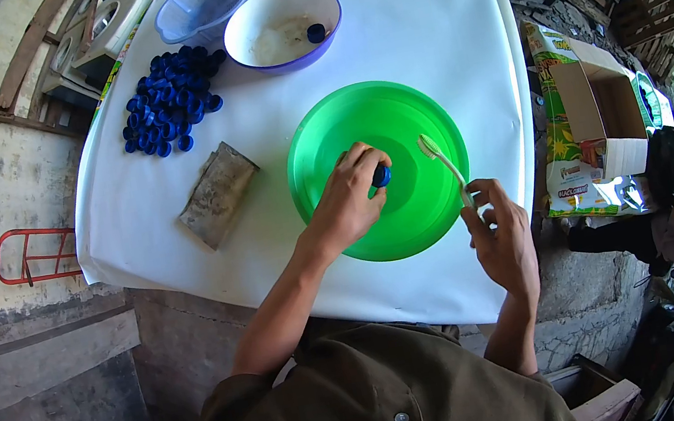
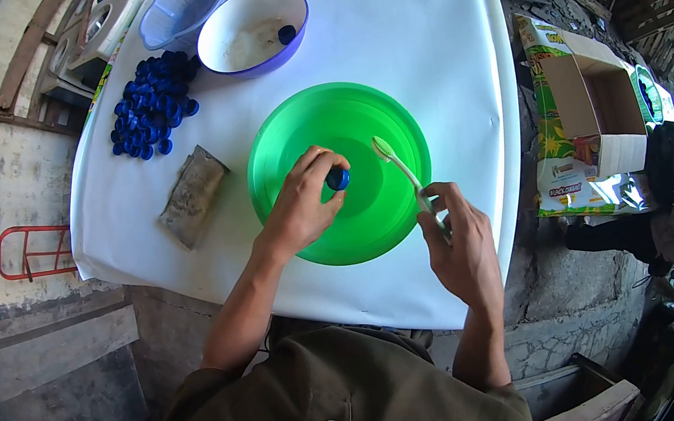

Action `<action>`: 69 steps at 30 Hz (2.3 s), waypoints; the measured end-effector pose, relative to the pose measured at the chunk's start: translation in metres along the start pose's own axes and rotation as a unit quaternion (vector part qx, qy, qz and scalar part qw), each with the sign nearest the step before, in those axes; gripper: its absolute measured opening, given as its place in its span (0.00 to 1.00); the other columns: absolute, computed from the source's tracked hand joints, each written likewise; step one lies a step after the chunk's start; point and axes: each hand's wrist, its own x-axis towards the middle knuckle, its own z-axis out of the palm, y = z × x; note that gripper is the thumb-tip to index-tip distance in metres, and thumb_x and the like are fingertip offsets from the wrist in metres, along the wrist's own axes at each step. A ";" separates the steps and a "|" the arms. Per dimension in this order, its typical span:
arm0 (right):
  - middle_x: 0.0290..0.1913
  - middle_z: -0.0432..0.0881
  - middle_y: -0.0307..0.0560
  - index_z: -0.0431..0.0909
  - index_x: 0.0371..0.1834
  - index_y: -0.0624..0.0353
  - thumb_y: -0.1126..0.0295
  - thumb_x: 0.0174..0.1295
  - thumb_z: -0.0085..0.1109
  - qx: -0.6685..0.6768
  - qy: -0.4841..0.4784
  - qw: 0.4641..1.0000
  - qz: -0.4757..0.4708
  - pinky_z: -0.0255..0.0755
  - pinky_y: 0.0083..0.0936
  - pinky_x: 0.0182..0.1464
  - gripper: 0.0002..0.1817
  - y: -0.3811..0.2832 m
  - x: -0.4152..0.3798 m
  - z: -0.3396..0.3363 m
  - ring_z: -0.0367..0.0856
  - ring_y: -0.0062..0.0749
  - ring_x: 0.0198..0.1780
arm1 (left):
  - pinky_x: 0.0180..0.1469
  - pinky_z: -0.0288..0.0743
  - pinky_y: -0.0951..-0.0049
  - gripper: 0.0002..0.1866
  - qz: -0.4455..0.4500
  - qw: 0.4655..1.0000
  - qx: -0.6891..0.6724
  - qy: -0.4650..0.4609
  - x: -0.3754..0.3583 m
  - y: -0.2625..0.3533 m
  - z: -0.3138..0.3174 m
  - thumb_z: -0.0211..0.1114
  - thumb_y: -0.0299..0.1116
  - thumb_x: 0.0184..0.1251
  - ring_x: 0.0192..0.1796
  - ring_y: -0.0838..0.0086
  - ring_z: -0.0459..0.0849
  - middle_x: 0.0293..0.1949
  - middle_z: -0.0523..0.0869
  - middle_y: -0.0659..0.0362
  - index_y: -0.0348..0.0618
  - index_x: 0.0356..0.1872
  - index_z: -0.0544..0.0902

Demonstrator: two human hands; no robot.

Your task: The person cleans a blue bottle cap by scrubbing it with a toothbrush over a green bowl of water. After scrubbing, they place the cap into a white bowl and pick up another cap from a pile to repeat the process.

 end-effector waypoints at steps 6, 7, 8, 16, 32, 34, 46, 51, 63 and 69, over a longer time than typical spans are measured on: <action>0.38 0.81 0.54 0.81 0.47 0.67 0.78 0.60 0.64 -0.198 -0.025 0.974 -0.108 0.74 0.41 0.40 0.12 -0.007 0.016 -0.006 0.82 0.48 0.34 | 0.42 0.79 0.68 0.20 0.024 0.994 -0.050 0.097 -0.002 0.004 -0.013 0.75 0.19 0.54 0.43 0.68 0.85 0.46 0.80 0.55 0.38 0.48 0.80; 0.38 0.81 0.54 0.81 0.48 0.66 0.78 0.60 0.64 -0.219 -0.032 0.968 -0.116 0.74 0.42 0.40 0.13 -0.010 0.019 -0.003 0.82 0.50 0.34 | 0.41 0.79 0.69 0.20 0.032 0.993 -0.031 0.111 -0.004 0.006 -0.016 0.76 0.20 0.54 0.43 0.69 0.85 0.46 0.81 0.56 0.39 0.48 0.80; 0.36 0.80 0.54 0.81 0.43 0.65 0.78 0.59 0.62 -0.221 -0.042 0.967 -0.117 0.75 0.44 0.41 0.09 -0.016 0.022 0.000 0.83 0.51 0.37 | 0.41 0.79 0.73 0.20 0.023 0.992 -0.044 0.119 -0.005 0.004 -0.017 0.75 0.19 0.54 0.44 0.70 0.86 0.46 0.81 0.57 0.39 0.48 0.80; 0.38 0.82 0.57 0.81 0.38 0.65 0.76 0.60 0.59 -0.293 -0.184 0.928 -0.141 0.78 0.45 0.42 0.06 -0.019 0.042 0.024 0.84 0.55 0.38 | 0.41 0.80 0.71 0.22 0.054 0.980 -0.098 0.167 -0.010 -0.009 -0.019 0.73 0.18 0.57 0.44 0.69 0.87 0.51 0.86 0.55 0.41 0.53 0.81; 0.40 0.85 0.55 0.80 0.59 0.63 0.80 0.62 0.62 0.017 -0.037 0.987 -0.155 0.79 0.39 0.39 0.20 -0.020 0.006 0.036 0.86 0.51 0.38 | 0.58 0.83 0.67 0.28 0.024 0.927 -0.343 0.153 -0.013 -0.011 -0.021 0.68 0.14 0.62 0.56 0.65 0.85 0.55 0.83 0.43 0.38 0.60 0.65; 0.39 0.85 0.54 0.81 0.59 0.62 0.81 0.62 0.62 0.012 -0.027 0.988 -0.154 0.78 0.38 0.38 0.20 -0.016 0.002 0.033 0.85 0.50 0.36 | 0.59 0.83 0.67 0.28 0.020 0.925 -0.353 0.142 -0.015 -0.013 -0.023 0.68 0.15 0.62 0.56 0.65 0.85 0.55 0.83 0.43 0.38 0.59 0.65; 0.38 0.86 0.54 0.83 0.58 0.60 0.82 0.61 0.64 0.028 -0.033 0.995 -0.092 0.78 0.34 0.38 0.20 -0.023 -0.003 0.027 0.87 0.46 0.35 | 0.58 0.84 0.66 0.28 0.017 0.922 -0.362 0.138 -0.016 -0.010 -0.021 0.69 0.14 0.61 0.56 0.64 0.85 0.55 0.83 0.42 0.37 0.57 0.63; 0.38 0.85 0.54 0.83 0.58 0.61 0.81 0.61 0.64 0.025 -0.004 0.991 -0.128 0.78 0.33 0.38 0.20 -0.022 0.003 0.033 0.86 0.45 0.34 | 0.59 0.84 0.66 0.27 0.001 0.913 -0.390 0.120 -0.017 -0.004 -0.016 0.68 0.14 0.62 0.56 0.63 0.85 0.55 0.82 0.42 0.37 0.56 0.64; 0.38 0.86 0.53 0.83 0.58 0.61 0.81 0.61 0.65 0.036 -0.022 0.992 -0.122 0.78 0.33 0.37 0.20 -0.025 0.000 0.030 0.86 0.45 0.34 | 0.60 0.83 0.66 0.28 0.029 0.911 -0.388 0.136 -0.015 -0.002 -0.013 0.69 0.12 0.60 0.54 0.65 0.87 0.53 0.84 0.42 0.38 0.55 0.64; 0.38 0.86 0.53 0.84 0.57 0.61 0.82 0.60 0.65 0.041 -0.021 0.994 -0.097 0.78 0.31 0.37 0.20 -0.021 -0.007 0.024 0.87 0.43 0.34 | 0.60 0.83 0.66 0.29 0.033 0.917 -0.370 0.149 -0.019 -0.006 -0.019 0.70 0.12 0.58 0.54 0.64 0.87 0.53 0.84 0.41 0.38 0.55 0.63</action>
